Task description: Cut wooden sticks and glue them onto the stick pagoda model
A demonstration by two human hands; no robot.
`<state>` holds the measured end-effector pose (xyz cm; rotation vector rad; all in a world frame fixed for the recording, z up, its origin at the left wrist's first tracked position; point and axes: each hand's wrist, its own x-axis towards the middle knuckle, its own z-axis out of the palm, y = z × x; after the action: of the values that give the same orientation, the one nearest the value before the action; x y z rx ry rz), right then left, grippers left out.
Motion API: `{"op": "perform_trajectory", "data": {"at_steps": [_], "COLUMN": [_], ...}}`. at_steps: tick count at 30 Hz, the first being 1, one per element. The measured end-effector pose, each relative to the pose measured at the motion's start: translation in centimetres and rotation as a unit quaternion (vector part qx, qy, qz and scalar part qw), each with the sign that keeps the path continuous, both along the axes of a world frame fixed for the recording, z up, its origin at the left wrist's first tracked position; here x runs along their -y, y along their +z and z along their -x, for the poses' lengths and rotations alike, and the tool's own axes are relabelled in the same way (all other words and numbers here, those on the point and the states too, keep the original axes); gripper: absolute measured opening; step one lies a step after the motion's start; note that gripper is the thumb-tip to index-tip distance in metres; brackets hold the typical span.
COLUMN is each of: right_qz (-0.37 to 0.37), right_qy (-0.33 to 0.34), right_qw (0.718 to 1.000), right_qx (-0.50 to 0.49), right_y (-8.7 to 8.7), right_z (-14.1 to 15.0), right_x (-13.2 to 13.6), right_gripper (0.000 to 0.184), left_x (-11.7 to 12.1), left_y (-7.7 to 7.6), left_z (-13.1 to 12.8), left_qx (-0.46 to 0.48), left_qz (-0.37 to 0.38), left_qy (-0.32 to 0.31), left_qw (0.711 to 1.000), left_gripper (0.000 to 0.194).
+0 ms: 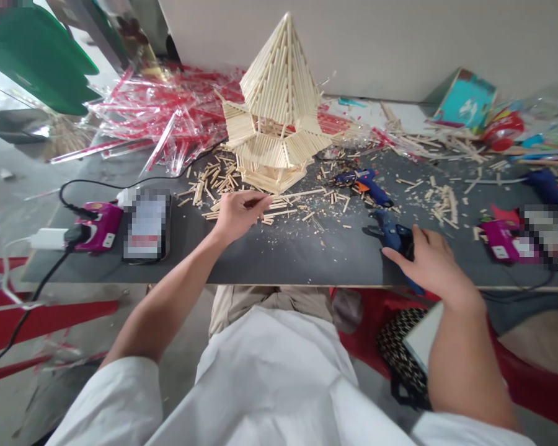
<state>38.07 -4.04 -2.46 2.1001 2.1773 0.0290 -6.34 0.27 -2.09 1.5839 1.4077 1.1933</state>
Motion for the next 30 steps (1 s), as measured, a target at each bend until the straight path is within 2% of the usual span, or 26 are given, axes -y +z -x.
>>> {"op": "perform_trajectory", "data": {"at_steps": [4, 6, 8, 9, 10, 12, 14, 16, 21, 26, 30], "right_qz": [-0.014, -0.008, 0.035, 0.072, 0.118, 0.208, 0.277, 0.317, 0.307, 0.290, 0.271], "right_qy": [0.009, -0.005, -0.045, -0.076, -0.110, -0.139, -0.114, -0.077, -0.032, -0.045, -0.032], "right_qw": [0.999, 1.000, 0.992, 0.976, 0.945, 0.846, 0.778, 0.740, 0.735, 0.736, 0.761], "right_qx": [0.045, 0.001, -0.112, -0.193, -0.285, -0.470, -0.552, -0.589, -0.604, -0.611, -0.588], "right_y": [1.2, 1.8, 2.6, 2.9, 3.3, 3.8, 4.1, 4.0, 3.4, 3.7, 4.2], "right_z": [1.3, 1.9, 3.0, 3.9, 5.0, 7.9, 11.3, 14.5, 19.6, 21.4, 22.2], "right_x": [1.0, 1.5, 2.1, 2.3, 2.5, 2.7, 2.6, 2.0, 0.2, -0.7, -0.9], "right_gripper": [0.070, 0.060, 0.053, 0.052, 0.055, 0.061, 0.058, 0.056, 0.061, 0.062, 0.063], "left_x": [0.0, 0.0, 0.1, 0.1, 0.2, 0.3, 0.4, 0.4, 0.4, 0.4, 0.5], "left_y": [-0.1, -0.2, -0.3, -0.3, -0.3, -0.3, -0.3, -0.3, -0.3, -0.3, -0.3], "left_z": [0.0, -0.1, -0.3, -0.4, -0.5, -0.7, -0.9, -0.9, -0.8, -0.9, -1.1], "left_qx": [0.008, 0.007, -0.002, -0.013, -0.030, -0.075, -0.112, -0.125, -0.131, -0.142, -0.129], "left_qz": [-0.004, -0.017, -0.039, -0.055, -0.077, -0.133, -0.185, -0.210, -0.218, -0.244, -0.258], "left_qy": [0.027, 0.033, 0.038, 0.041, 0.047, 0.064, 0.084, 0.100, 0.106, 0.084, 0.042], "left_qw": [1.000, 0.999, 0.999, 0.998, 0.995, 0.986, 0.973, 0.964, 0.961, 0.956, 0.957], "left_gripper": [0.028, 0.027, 0.027, 0.027, 0.026, 0.025, 0.023, 0.022, 0.022, 0.019, 0.016]}}
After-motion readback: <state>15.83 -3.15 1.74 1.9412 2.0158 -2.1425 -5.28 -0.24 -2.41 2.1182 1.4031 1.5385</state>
